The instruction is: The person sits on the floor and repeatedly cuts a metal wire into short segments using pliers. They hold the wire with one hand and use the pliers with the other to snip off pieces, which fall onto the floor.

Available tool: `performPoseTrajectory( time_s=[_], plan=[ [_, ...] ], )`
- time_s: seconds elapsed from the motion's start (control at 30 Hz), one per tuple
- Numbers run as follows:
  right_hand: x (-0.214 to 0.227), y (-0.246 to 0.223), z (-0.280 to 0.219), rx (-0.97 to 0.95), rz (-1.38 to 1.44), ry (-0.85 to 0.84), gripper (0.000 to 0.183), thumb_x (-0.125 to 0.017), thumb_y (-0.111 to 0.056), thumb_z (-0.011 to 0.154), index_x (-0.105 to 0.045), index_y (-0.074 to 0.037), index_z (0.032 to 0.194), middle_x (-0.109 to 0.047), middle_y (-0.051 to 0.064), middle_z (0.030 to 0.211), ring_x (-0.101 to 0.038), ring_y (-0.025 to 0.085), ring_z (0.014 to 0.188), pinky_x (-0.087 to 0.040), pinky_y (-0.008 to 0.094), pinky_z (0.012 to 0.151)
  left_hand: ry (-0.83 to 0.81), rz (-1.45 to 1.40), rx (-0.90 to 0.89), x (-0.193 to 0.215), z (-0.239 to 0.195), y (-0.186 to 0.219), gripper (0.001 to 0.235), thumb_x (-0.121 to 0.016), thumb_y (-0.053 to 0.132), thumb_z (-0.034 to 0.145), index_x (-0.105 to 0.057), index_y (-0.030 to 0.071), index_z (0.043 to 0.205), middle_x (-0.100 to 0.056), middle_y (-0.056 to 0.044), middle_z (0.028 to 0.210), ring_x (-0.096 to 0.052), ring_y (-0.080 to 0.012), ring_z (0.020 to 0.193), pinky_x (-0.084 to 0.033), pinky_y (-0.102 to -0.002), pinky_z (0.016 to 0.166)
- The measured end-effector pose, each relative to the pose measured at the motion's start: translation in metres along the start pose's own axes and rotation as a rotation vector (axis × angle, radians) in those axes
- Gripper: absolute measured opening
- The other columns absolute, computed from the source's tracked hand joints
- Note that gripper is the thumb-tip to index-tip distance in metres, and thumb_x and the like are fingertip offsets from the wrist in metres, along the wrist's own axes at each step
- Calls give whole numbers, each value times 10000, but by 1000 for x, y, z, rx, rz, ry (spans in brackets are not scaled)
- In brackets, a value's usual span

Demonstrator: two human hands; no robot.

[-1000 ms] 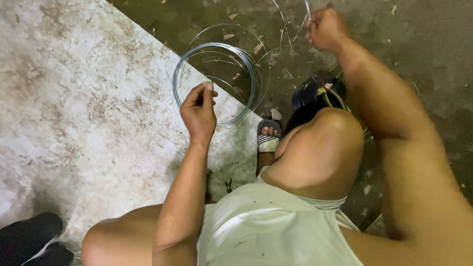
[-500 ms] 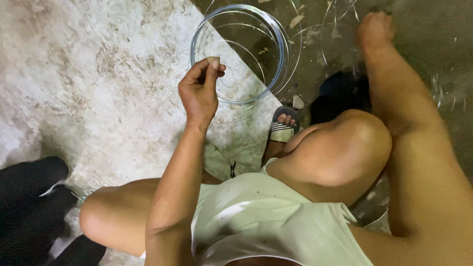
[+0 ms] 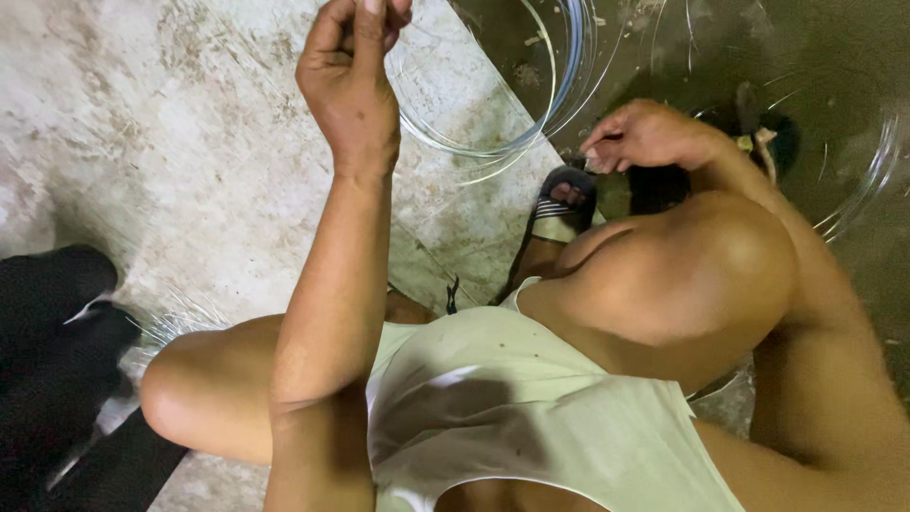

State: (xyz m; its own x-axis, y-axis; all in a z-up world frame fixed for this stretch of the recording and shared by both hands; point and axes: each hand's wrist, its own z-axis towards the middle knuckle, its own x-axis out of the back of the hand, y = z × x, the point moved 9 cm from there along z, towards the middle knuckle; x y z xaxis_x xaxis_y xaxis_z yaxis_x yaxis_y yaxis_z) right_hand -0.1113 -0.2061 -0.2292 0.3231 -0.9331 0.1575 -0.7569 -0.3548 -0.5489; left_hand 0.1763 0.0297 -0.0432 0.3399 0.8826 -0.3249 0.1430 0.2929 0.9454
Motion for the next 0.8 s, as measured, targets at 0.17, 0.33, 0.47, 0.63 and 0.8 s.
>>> performPoseTrajectory(
  time_s=[0.17,0.33,0.47,0.63,0.8],
  plan=[
    [-60,58,63,82,111,80,207,-671,-130,964,-742,-34,1133,-761,82,916,-702,154,762,-569,316,673,-1,-127,-91,8,9,20,154,-693,31,1073,-641,-31,942,-668,-43,862,-581,-104,762,-493,-271,778],
    [-88,95,98,167,193,78,171,-683,-165,985,-745,-49,1094,-762,78,869,-706,160,761,-578,315,698,43,4,-194,12,8,43,161,-671,-52,1064,-608,-36,916,-662,-26,829,-561,-83,764,-450,-256,735],
    [-56,64,88,377,-89,348,163,-685,-127,957,-761,-53,1081,-768,110,940,-729,196,827,-572,344,754,75,43,-271,8,2,64,150,-668,-66,1064,-602,-44,931,-651,-22,827,-545,-75,765,-435,-246,724],
    [-15,19,71,406,-156,533,150,-710,-164,1034,-739,-37,1107,-733,153,940,-718,277,816,-555,396,737,102,170,-393,5,-9,91,181,-690,-17,1082,-581,-37,939,-609,2,801,-487,-51,736,-391,-231,687],
    [-8,-39,56,596,-311,601,215,-721,-131,1002,-744,-64,1205,-693,168,1019,-672,357,928,-554,442,834,139,325,-527,-3,-19,120,98,-711,67,1086,-657,-8,1120,-679,-22,922,-576,-82,815,-457,-276,735]
  ],
)
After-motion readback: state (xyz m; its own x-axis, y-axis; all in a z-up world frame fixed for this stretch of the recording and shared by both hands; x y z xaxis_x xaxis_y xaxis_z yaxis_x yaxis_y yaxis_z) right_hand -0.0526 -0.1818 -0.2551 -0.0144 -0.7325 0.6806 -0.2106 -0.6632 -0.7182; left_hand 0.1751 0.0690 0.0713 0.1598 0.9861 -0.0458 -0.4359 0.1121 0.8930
